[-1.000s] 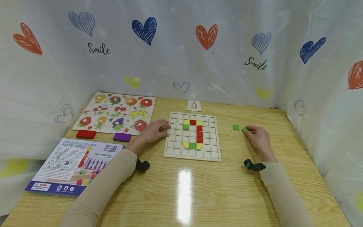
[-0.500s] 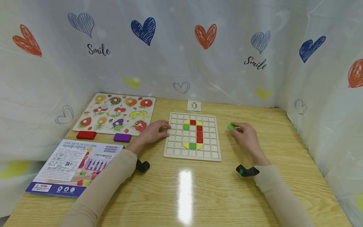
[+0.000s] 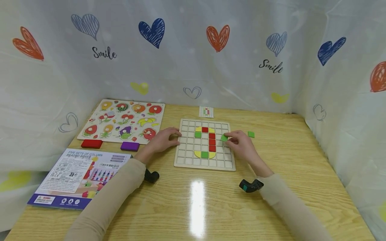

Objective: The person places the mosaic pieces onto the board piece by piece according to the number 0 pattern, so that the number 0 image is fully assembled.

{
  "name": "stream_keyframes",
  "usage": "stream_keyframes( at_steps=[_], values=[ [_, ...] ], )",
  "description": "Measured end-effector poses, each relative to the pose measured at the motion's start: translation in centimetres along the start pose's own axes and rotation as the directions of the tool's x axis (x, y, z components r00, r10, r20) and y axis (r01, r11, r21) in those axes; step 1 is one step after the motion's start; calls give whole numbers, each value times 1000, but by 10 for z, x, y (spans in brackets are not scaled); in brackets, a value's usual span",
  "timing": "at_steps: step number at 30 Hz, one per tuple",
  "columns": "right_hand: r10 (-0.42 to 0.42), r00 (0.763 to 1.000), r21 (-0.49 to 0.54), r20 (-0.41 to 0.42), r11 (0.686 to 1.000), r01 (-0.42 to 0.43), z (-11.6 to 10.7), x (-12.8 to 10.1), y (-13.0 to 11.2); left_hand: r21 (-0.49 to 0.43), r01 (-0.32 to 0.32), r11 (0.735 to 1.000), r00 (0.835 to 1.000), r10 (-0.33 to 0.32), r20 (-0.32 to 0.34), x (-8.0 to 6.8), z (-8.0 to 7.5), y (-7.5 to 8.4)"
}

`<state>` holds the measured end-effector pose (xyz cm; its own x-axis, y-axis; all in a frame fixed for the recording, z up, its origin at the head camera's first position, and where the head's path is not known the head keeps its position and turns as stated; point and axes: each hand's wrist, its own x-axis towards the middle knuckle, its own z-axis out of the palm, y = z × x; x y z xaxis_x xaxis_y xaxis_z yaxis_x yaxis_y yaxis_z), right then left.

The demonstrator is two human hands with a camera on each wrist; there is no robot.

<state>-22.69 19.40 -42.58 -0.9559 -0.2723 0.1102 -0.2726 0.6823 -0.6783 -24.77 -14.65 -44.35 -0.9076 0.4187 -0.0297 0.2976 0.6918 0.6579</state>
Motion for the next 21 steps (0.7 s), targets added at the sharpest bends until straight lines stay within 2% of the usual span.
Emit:
stream_keyframes(
  at_steps=[5,12,21],
  values=[
    [-60,996,-34,67,997,62,15,11,-14,5,-3,1000,1000,3,-1,0,-1,0],
    [-149,977,-45,154,986,158,35,27,-26,12,-5,1000,1000,5,-4,0,-1,-1],
    [-157,964,-75,216,981,177,50,40,-36,0,-27,1000,1000,27,-7,1,0,-2]
  ],
)
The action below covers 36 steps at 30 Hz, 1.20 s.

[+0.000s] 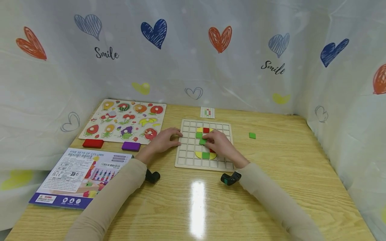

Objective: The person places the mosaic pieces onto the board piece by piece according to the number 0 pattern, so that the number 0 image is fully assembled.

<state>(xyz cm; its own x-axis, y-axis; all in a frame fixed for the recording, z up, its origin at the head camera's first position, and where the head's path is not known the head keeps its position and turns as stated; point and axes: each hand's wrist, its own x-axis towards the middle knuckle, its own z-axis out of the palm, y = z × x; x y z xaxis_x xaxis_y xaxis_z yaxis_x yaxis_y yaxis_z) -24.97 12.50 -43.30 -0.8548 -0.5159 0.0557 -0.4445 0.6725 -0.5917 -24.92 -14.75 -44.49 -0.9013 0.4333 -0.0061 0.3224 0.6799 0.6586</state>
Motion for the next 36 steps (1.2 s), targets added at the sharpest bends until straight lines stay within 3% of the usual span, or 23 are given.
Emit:
stream_keyframes(
  at_steps=[11,36],
  values=[
    [-42,999,-15,24,999,42,7,5,-5,5,1,1000,1000,-1,-2,1,1,0],
    [-38,999,-83,-31,996,36,13,7,-7,10,-2,1000,1000,2,-6,2,2,-5]
  ],
)
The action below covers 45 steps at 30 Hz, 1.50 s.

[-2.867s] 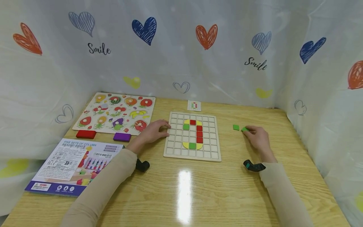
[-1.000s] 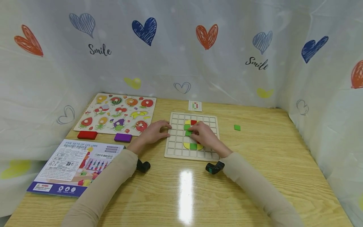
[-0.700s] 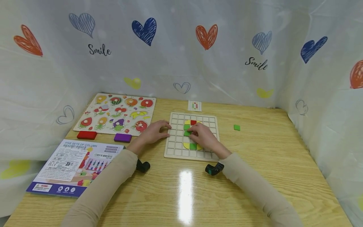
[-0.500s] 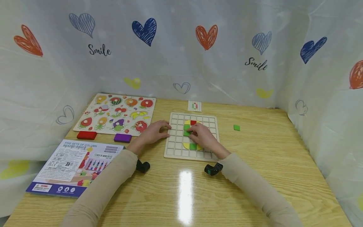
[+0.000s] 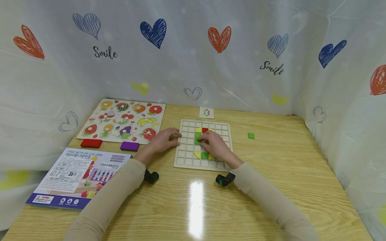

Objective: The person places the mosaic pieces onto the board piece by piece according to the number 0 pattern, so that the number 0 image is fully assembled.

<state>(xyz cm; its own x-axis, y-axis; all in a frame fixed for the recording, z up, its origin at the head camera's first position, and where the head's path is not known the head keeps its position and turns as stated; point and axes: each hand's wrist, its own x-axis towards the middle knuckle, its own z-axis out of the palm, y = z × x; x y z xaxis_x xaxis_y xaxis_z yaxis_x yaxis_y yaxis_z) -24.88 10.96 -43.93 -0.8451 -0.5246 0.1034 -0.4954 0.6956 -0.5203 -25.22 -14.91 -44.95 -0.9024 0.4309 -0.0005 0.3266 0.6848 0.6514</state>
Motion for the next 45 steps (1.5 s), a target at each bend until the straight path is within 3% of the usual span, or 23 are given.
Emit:
stream_keyframes(
  at_steps=[19,24,30,36,45],
  values=[
    [12,1000,-15,-24,1000,-12,2,0,-1,-8,5,1000,1000,-5,3,-1,-1,3],
    [17,1000,31,-22,999,-17,0,0,1,-9,9,1000,1000,-9,3,-1,-1,3],
    [91,995,155,-41,984,-84,-6,-7,7,-10,8,1000,1000,-8,7,-2,-1,3],
    [154,983,246,-98,961,-126,-15,-28,18,3,6,1000,1000,-6,10,-2,0,3],
    [340,930,339,-139,899,-278,-34,-71,51,-4,18,1000,1000,-18,6,-3,-2,7]
  ],
)
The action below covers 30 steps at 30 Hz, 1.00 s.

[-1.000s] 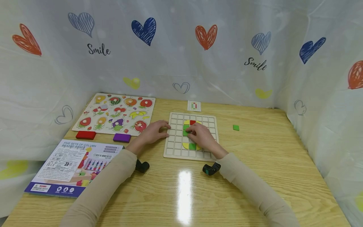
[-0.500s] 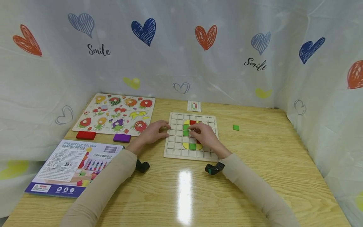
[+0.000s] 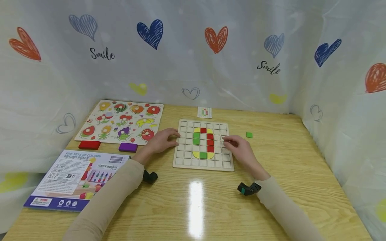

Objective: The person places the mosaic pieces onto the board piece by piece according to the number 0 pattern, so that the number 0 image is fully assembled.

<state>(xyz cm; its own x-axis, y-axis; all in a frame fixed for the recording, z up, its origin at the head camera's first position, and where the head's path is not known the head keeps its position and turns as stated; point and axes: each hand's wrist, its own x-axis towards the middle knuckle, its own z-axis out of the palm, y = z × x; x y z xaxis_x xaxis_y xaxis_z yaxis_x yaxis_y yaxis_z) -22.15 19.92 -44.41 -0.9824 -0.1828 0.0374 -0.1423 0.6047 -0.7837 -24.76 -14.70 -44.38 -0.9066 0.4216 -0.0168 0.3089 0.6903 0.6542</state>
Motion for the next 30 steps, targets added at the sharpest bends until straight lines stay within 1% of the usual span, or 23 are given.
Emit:
stream_keyframes(
  at_steps=[3,7,10,12,16,20,23,30],
  values=[
    [55,998,-8,-5,998,-55,-15,-3,15,-2,-2,1000,1000,2,0,-1,0,1],
    [138,990,-20,-28,990,-138,-37,-4,32,-11,-3,1000,1000,3,0,-2,0,2],
    [153,987,-54,-53,986,-156,-51,-3,42,-14,-3,1000,1000,3,1,-1,0,1],
    [133,989,-101,-62,985,-139,-57,-1,47,-11,-2,1000,1000,2,2,-1,0,0],
    [107,991,-162,-78,980,-118,-62,5,54,-7,7,1000,1000,-7,0,1,1,-2],
    [156,983,-153,-92,974,-169,-63,13,58,-11,9,1000,1000,-9,0,2,2,-3],
    [174,980,-153,-97,970,-187,-63,19,59,-15,8,1000,1000,-8,-1,2,1,-2],
    [148,984,-191,-101,968,-165,-63,30,58,-24,1,1000,1000,-1,-6,0,1,0]
  ],
)
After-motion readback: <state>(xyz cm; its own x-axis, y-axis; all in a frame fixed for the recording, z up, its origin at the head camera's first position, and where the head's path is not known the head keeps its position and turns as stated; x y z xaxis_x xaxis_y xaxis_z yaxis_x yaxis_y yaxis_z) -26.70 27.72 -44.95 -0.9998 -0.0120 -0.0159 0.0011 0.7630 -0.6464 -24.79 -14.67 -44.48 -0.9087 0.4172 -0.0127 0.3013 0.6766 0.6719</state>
